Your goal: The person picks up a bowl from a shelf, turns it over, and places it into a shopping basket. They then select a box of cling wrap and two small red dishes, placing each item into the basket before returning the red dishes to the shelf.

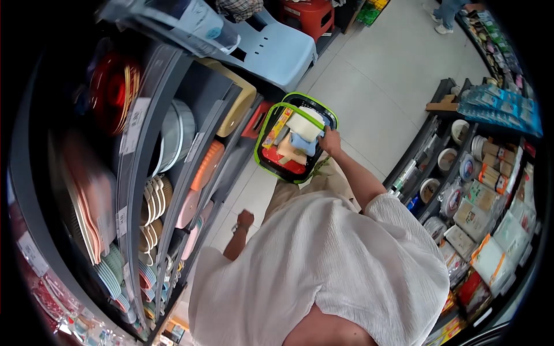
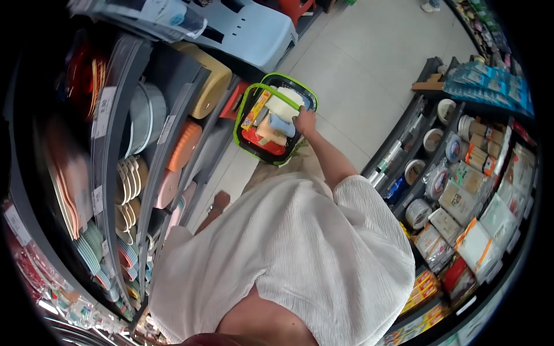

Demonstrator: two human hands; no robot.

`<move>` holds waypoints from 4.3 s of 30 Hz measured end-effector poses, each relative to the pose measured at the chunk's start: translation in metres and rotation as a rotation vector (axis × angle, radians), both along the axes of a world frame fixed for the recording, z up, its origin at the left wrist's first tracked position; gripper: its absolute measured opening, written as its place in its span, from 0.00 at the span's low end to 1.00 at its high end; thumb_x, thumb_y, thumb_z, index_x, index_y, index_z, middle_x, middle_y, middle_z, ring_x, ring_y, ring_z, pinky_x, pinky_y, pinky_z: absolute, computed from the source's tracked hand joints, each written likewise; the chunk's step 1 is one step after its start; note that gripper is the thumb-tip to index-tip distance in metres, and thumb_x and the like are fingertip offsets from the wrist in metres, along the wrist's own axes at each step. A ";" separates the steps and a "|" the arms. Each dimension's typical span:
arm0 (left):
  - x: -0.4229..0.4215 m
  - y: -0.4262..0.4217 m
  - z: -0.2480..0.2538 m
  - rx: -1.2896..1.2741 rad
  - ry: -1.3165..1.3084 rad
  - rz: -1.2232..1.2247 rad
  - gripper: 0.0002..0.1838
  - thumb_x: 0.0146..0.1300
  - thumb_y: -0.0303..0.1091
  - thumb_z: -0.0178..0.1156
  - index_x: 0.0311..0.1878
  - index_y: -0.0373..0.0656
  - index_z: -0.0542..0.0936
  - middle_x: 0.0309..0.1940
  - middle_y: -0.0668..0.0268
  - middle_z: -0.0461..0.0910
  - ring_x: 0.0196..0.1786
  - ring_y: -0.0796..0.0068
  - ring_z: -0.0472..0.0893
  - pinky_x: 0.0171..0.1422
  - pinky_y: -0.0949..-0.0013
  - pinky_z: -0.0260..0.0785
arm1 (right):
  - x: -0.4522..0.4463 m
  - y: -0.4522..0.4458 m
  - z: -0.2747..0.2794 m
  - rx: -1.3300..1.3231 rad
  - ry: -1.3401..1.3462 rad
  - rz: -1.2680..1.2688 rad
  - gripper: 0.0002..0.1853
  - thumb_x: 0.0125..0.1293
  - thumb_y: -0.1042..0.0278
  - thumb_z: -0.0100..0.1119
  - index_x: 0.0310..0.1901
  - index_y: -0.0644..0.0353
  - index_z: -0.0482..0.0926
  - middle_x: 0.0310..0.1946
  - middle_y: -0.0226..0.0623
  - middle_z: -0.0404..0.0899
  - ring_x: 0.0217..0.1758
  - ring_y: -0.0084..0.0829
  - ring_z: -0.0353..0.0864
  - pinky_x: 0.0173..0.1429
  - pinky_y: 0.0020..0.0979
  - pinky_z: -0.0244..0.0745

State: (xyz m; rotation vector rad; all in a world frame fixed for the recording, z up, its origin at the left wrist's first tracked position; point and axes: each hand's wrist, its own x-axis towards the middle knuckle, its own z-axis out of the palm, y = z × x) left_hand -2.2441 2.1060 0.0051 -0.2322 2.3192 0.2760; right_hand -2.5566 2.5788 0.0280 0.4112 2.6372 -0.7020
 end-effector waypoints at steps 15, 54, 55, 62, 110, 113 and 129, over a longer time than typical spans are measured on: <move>0.120 0.233 0.205 0.047 -0.377 0.798 0.15 0.62 0.44 0.61 0.36 0.40 0.84 0.37 0.52 0.86 0.47 0.53 0.86 0.52 0.55 0.79 | -0.118 0.084 -0.209 -0.211 -0.417 0.024 0.33 0.57 0.50 0.65 0.58 0.66 0.71 0.55 0.59 0.80 0.60 0.55 0.80 0.64 0.48 0.76; 0.054 0.171 0.087 0.220 0.280 0.728 0.12 0.64 0.41 0.60 0.37 0.43 0.85 0.36 0.58 0.87 0.43 0.61 0.87 0.50 0.60 0.79 | 0.011 0.171 -0.070 -0.627 -0.562 -0.326 0.16 0.66 0.66 0.53 0.44 0.74 0.77 0.33 0.52 0.86 0.27 0.43 0.88 0.26 0.35 0.82; 0.023 0.164 0.097 0.177 0.291 0.893 0.13 0.65 0.41 0.58 0.32 0.43 0.84 0.31 0.57 0.87 0.38 0.59 0.87 0.47 0.59 0.81 | 0.010 0.162 -0.062 -0.630 -0.537 -0.330 0.16 0.66 0.66 0.53 0.44 0.74 0.77 0.33 0.52 0.86 0.27 0.43 0.88 0.26 0.35 0.82; -0.173 0.127 0.228 0.338 0.853 0.568 0.10 0.68 0.36 0.58 0.42 0.40 0.83 0.32 0.50 0.84 0.38 0.48 0.85 0.41 0.55 0.77 | -0.009 0.068 0.028 -0.823 -0.219 -0.412 0.13 0.66 0.67 0.53 0.40 0.72 0.79 0.29 0.45 0.85 0.26 0.35 0.86 0.31 0.33 0.82; -0.359 0.134 0.597 0.559 1.827 0.465 0.23 0.70 0.28 0.55 0.65 0.31 0.64 0.49 0.41 0.82 0.52 0.49 0.84 0.57 0.58 0.76 | -0.166 -0.221 0.549 -0.898 1.188 0.354 0.11 0.71 0.67 0.57 0.42 0.69 0.78 0.29 0.45 0.84 0.32 0.37 0.85 0.40 0.35 0.78; -0.323 0.156 0.580 0.872 1.739 0.472 0.21 0.74 0.25 0.50 0.67 0.35 0.63 0.53 0.47 0.81 0.52 0.65 0.85 0.52 0.67 0.78 | -0.114 -0.192 0.527 -1.107 1.010 0.301 0.12 0.75 0.66 0.55 0.48 0.67 0.74 0.36 0.42 0.83 0.39 0.32 0.84 0.46 0.33 0.77; -0.213 0.171 0.384 0.750 0.863 0.638 0.10 0.71 0.28 0.58 0.50 0.32 0.76 0.31 0.51 0.85 0.30 0.67 0.87 0.33 0.68 0.75 | 0.036 -0.103 0.341 -1.160 0.124 0.038 0.21 0.81 0.50 0.44 0.56 0.63 0.73 0.40 0.34 0.79 0.41 0.20 0.75 0.44 0.24 0.71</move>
